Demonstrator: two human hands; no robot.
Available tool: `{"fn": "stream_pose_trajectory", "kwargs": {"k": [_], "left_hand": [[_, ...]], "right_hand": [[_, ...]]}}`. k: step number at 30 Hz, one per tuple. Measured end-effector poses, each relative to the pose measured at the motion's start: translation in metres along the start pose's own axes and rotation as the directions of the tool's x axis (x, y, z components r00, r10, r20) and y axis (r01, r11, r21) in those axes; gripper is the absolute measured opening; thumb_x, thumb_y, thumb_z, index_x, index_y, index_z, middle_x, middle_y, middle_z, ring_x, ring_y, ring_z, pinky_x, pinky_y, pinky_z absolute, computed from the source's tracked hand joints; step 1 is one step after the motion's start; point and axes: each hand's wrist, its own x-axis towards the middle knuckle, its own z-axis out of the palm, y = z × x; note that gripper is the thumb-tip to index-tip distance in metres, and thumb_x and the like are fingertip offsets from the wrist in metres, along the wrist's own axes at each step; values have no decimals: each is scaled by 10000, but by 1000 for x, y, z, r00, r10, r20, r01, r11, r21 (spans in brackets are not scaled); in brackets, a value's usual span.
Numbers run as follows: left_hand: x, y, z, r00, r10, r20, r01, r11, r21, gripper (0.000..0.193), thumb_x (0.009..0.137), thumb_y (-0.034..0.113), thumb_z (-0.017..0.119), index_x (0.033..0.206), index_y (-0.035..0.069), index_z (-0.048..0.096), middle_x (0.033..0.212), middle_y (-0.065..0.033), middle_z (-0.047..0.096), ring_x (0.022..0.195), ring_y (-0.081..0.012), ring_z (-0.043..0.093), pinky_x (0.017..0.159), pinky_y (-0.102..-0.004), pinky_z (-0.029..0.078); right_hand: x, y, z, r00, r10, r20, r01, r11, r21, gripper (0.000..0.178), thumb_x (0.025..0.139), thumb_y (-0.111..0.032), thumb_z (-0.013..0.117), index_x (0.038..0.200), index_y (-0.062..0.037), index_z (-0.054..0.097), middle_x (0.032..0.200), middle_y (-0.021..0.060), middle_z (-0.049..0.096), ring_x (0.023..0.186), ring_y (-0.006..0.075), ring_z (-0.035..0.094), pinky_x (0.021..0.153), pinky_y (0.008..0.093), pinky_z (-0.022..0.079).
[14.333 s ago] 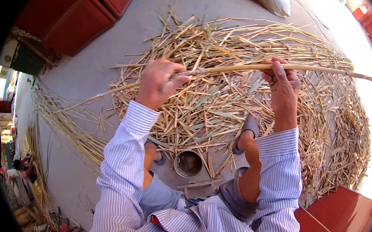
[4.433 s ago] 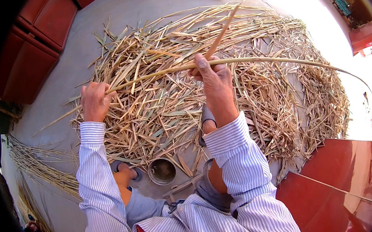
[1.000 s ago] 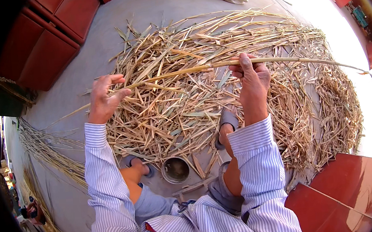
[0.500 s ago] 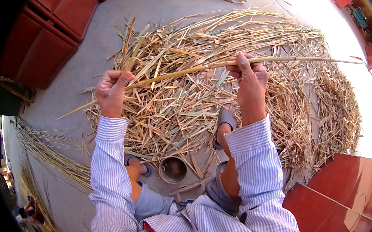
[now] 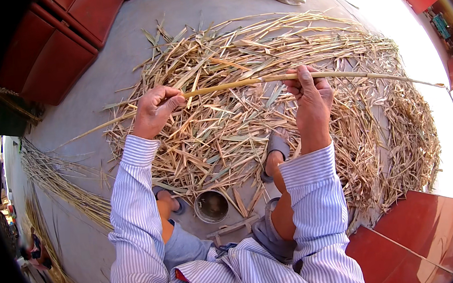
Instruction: The person sits on the floor and repeatedly strips dried plant stalks by hand, pulling off outer layers and dropping them onto a growing pile. The person handles each stalk individually, rotating and peeling it before discarding the stripped material.
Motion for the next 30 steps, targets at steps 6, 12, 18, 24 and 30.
{"fn": "stream_pose_trajectory", "kwargs": {"k": [6, 12, 18, 24, 30], "left_hand": [[10, -8, -11, 921, -286, -266, 165, 903, -397, 226, 837, 197, 758, 873, 2, 649, 766, -50, 682, 646, -73, 593, 588, -211, 467], [2, 2, -10, 962, 221, -157, -186, 960, 210, 408, 833, 433, 695, 905, 32, 671, 775, -110, 655, 729, -252, 626, 723, -381, 469], [5, 6, -3, 935, 344, 89, -330, 746, 579, 224, 816, 293, 679, 738, 98, 601, 591, -51, 533, 626, -226, 567, 670, -382, 409], [-1, 26, -28, 936, 352, -7, -181, 497, 849, 126, 705, 96, 679, 684, 78, 556, 575, -67, 545, 584, -243, 579, 674, -382, 430], [-7, 15, -31, 930, 360, -74, -111, 467, 877, 115, 672, 44, 683, 681, 72, 573, 599, -75, 579, 697, -234, 595, 697, -389, 409]], "right_hand": [[6, -1, -4, 998, -49, 41, 48, 998, 31, 210, 929, -174, 645, 1045, -5, 601, 901, 112, 703, 731, 131, 671, 654, 213, 550], [3, -1, 6, 996, -26, 81, 20, 998, 67, 174, 928, -150, 640, 1022, -11, 597, 894, 117, 696, 716, 133, 660, 616, 216, 531], [6, 7, -7, 998, 35, -53, -34, 999, 27, 196, 967, -202, 585, 1034, -20, 605, 910, 93, 680, 717, 105, 616, 581, 196, 492], [3, 14, -2, 988, 144, 47, -148, 984, 104, 198, 987, -214, 547, 1042, -29, 589, 910, 74, 655, 730, 111, 611, 592, 215, 501], [1, 30, 7, 958, 246, 150, -265, 956, 124, 184, 984, -218, 551, 1038, -47, 596, 952, 72, 670, 791, 115, 641, 633, 214, 526]]}}
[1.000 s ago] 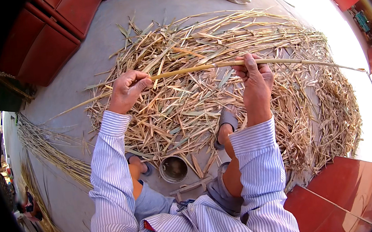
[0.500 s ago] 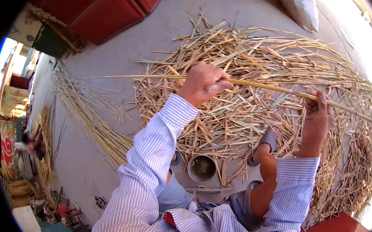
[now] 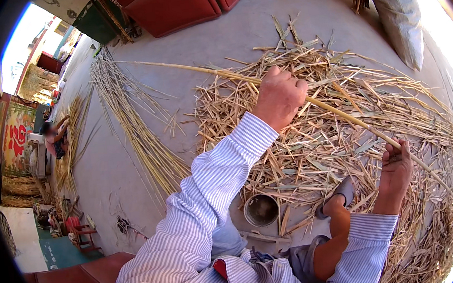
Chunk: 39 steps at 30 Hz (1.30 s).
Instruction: The person sits on the floor and repeatedly strips dried plant stalks by hand, pulling off outer layers and dropping them onto a growing pile. The person handles each stalk individually, rotating and peeling it before discarding the stripped material.
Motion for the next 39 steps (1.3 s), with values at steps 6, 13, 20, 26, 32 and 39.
{"fn": "stream_pose_trajectory", "kwargs": {"k": [6, 13, 20, 26, 32, 39], "left_hand": [[-9, -50, 0, 927, -365, 87, 355, 928, 115, 56, 776, 67, 651, 738, 43, 618, 607, -108, 608, 717, -256, 613, 779, -415, 415], [-7, 4, 16, 999, 45, 19, -41, 984, -175, 399, 725, 238, 771, 1065, 65, 654, 905, -42, 673, 931, -225, 601, 814, -402, 395], [5, 13, 6, 993, 114, 42, -95, 946, -309, 161, 755, 202, 745, 831, 101, 645, 732, -33, 646, 704, -215, 601, 711, -372, 396], [-2, -23, -30, 988, 7, 153, 32, 967, -253, 144, 737, 143, 741, 810, 80, 634, 723, -66, 632, 711, -252, 592, 722, -373, 384], [-7, -29, -32, 982, -23, 189, 70, 967, -245, 165, 735, 143, 748, 838, 74, 639, 731, -66, 628, 737, -254, 579, 737, -377, 382], [12, 36, -8, 993, 56, 107, 6, 862, -507, 244, 733, 205, 780, 914, 79, 676, 782, -47, 653, 729, -231, 568, 714, -361, 392]], "right_hand": [[-9, 13, 32, 1000, 17, -9, -17, 1000, 18, 192, 978, -215, 562, 1041, -38, 602, 945, 77, 675, 811, 129, 659, 647, 217, 543], [-17, 30, 70, 994, -1, 109, 3, 1000, -23, 186, 973, -190, 565, 1014, -14, 607, 969, 145, 698, 812, 174, 692, 681, 238, 584], [-21, 24, 72, 986, 91, 142, -89, 996, -17, 206, 973, -200, 568, 1048, -10, 592, 981, 115, 689, 837, 156, 682, 691, 230, 579], [-16, 2, 48, 995, 14, 99, -9, 999, -53, 179, 954, -165, 598, 1043, -10, 587, 969, 121, 687, 845, 168, 686, 689, 231, 576], [-29, -6, 66, 973, 37, 227, -40, 999, 11, 185, 962, -183, 590, 1042, -17, 598, 985, 128, 695, 849, 176, 692, 722, 239, 574], [-32, 13, 68, 970, 35, 242, -21, 998, -61, 206, 937, -183, 627, 1044, -8, 624, 1000, 124, 692, 892, 179, 687, 779, 276, 577]]}}
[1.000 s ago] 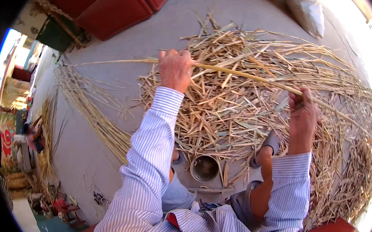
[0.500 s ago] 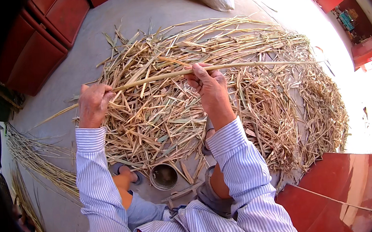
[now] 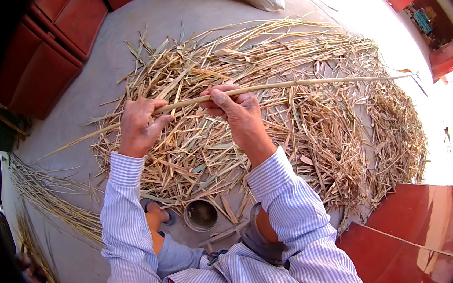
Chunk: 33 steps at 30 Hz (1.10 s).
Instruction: The person sits on the floor and repeatedly strips dried plant stalks by hand, pulling off outer layers and dropping them onto a growing pile. The person handles each stalk individually, rotating and peeling it before discarding the stripped material.
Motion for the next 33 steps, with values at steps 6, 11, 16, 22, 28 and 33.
{"fn": "stream_pose_trajectory", "kwargs": {"k": [6, 11, 16, 22, 28, 33], "left_hand": [[6, 24, 30, 984, -88, -152, 59, 980, -188, 213, 725, 200, 788, 878, 74, 709, 687, -45, 641, 640, -231, 572, 654, -365, 412], [7, 24, 25, 969, -99, -228, 44, 971, -236, 214, 743, 189, 804, 874, 60, 694, 690, -30, 650, 624, -180, 566, 634, -319, 430], [5, -21, -62, 660, -665, -349, 145, 569, -809, 226, 835, 245, 760, 845, 56, 638, 743, -39, 638, 651, -90, 534, 587, -205, 421], [-16, -55, -78, 717, -663, -214, -30, 278, -960, 229, 863, 262, 724, 798, 73, 614, 729, -19, 601, 610, -78, 483, 508, -188, 351], [-30, -85, -80, 544, -825, -154, -17, 173, -985, 227, 882, 262, 704, 782, 82, 608, 739, -8, 596, 578, -58, 457, 462, -177, 293], [-50, -117, -88, 588, -803, -97, -93, 52, -994, 214, 896, 248, 689, 819, 68, 604, 724, -10, 595, 568, -53, 450, 441, -177, 283]], "right_hand": [[-5, 10, 15, 999, 29, -26, -29, 999, 20, 214, 910, -162, 664, 1045, 1, 635, 986, 118, 691, 891, 191, 687, 769, 286, 576], [-5, 12, 12, 991, 83, -101, -84, 996, -7, 211, 900, -136, 669, 1047, 10, 627, 954, 119, 696, 851, 199, 697, 734, 283, 581], [8, 0, -11, 977, 73, -199, -71, 997, 17, 190, 920, -113, 635, 1058, 11, 594, 927, 124, 699, 838, 191, 709, 652, 226, 597], [6, -11, -27, 975, 57, -217, -50, 998, 36, 210, 921, -124, 636, 1072, 14, 586, 921, 132, 694, 832, 196, 709, 649, 229, 601], [7, -8, -22, 976, 98, -193, -89, 995, 55, 207, 912, -116, 646, 1067, 9, 591, 908, 132, 696, 823, 200, 709, 651, 236, 601], [8, -11, -25, 978, 75, -196, -60, 995, 80, 195, 910, -104, 644, 1052, 18, 593, 893, 129, 695, 802, 194, 707, 641, 229, 597]]}}
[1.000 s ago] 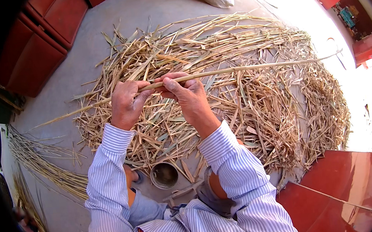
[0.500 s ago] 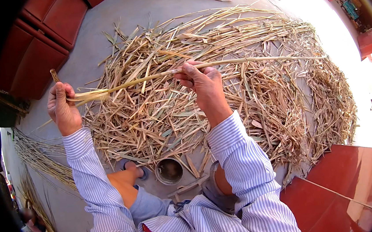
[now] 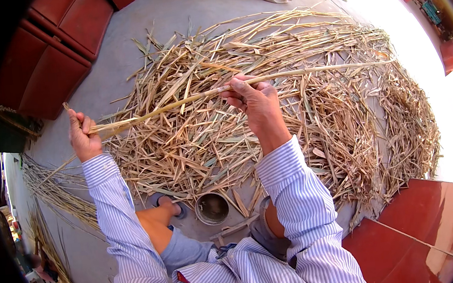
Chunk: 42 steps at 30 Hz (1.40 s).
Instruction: The person sits on the floor and repeatedly strips dried plant stalks by hand, pulling off outer layers and dropping them onto a growing pile. The person handles each stalk individually, rotating and peeling it before discarding the stripped material.
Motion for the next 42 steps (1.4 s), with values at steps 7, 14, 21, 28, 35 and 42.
{"fn": "stream_pose_trajectory", "kwargs": {"k": [7, 14, 21, 28, 35, 42], "left_hand": [[-30, 4, 28, 960, 163, 228, -274, 723, 634, 270, 904, 297, 678, 818, 49, 616, 726, -26, 621, 567, -79, 470, 524, -181, 358], [-45, -37, 35, 732, -179, 658, -679, -111, 726, 445, 796, 402, 755, 962, -4, 678, 870, -104, 688, 774, -197, 630, 702, -350, 472], [-56, -78, 67, 829, -417, 373, -101, 544, 833, 285, 802, 233, 781, 923, -8, 689, 811, -63, 682, 750, -113, 625, 662, -256, 491], [-32, -70, 41, 990, -96, 107, -10, 694, 720, 256, 840, 252, 760, 873, 25, 647, 740, -11, 658, 680, -42, 547, 598, -220, 436], [-46, -61, 56, 808, 34, 588, -589, 55, 806, 408, 857, 412, 698, 904, 8, 663, 816, -129, 675, 791, -236, 628, 762, -360, 460], [-61, -87, 63, 643, 18, 765, -758, 150, 634, 321, 765, 277, 764, 956, 29, 691, 868, -94, 691, 831, -264, 635, 748, -385, 484]], "right_hand": [[7, -23, -32, 994, -100, -52, 95, 990, -102, 214, 917, -122, 644, 1073, 9, 580, 910, 122, 694, 801, 178, 703, 642, 213, 585], [9, -18, -25, 994, -113, 1, 113, 989, -99, 178, 925, -116, 632, 1058, -5, 593, 938, 117, 699, 833, 183, 704, 680, 225, 583], [8, -18, -19, 982, -126, 142, 137, 988, -68, 175, 921, -109, 636, 1055, 0, 609, 959, 128, 693, 863, 195, 698, 712, 241, 580], [7, -15, -13, 980, -141, 139, 153, 985, -80, 186, 921, -130, 641, 1058, -7, 613, 959, 120, 694, 856, 197, 697, 699, 245, 574], [7, -13, -9, 980, -190, -62, 177, 969, -174, 245, 907, -204, 679, 1018, 5, 612, 888, 116, 697, 768, 186, 702, 626, 237, 560], [1, -6, 10, 950, -296, -102, 266, 934, -238, 298, 862, -290, 736, 920, -16, 634, 783, 90, 687, 662, 154, 673, 541, 213, 497]]}}
